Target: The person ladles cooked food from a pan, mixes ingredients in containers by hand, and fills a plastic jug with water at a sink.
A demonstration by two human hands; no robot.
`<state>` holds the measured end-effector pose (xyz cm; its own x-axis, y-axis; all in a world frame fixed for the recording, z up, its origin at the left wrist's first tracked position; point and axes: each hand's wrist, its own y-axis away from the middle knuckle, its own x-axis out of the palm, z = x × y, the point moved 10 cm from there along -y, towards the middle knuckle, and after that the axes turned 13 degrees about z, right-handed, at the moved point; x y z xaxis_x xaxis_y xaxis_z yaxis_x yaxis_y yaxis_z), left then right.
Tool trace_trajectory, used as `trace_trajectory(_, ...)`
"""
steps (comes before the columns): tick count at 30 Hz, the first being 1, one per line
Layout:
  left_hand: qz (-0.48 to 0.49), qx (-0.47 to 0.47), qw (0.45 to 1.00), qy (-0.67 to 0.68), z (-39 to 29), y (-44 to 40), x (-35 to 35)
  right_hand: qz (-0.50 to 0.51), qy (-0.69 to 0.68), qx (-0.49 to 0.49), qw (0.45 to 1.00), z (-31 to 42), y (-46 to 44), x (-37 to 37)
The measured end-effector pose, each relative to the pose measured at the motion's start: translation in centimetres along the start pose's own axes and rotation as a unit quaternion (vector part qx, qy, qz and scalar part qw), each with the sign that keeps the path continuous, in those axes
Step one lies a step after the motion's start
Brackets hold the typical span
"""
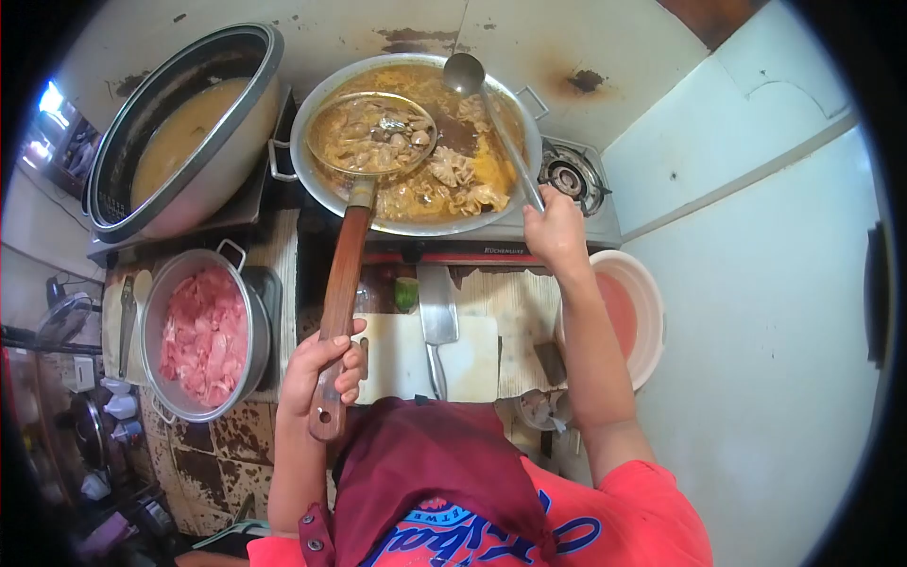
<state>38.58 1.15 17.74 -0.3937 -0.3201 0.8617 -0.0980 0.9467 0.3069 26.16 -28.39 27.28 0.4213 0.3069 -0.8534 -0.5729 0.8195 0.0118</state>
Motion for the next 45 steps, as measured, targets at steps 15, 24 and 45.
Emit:
trace_trajectory(15,0.032,0.011,0.999,0.007,-0.6,0.9,-1.1,0.256,-0.141,0.079,0.953,-4.0,-6.5,0.7)
trace_trajectory(24,-0.006,0.0,1.0,-0.01,-1.1,1.9,-1.0,0.305,-0.535,0.128,0.777,-6.6,-4.6,3.4)
trace_trajectory(45,0.01,0.003,1.0,-0.004,-1.0,2.2,-2.9,0.177,-0.47,0.112,0.858,-5.8,4.1,-2.9)
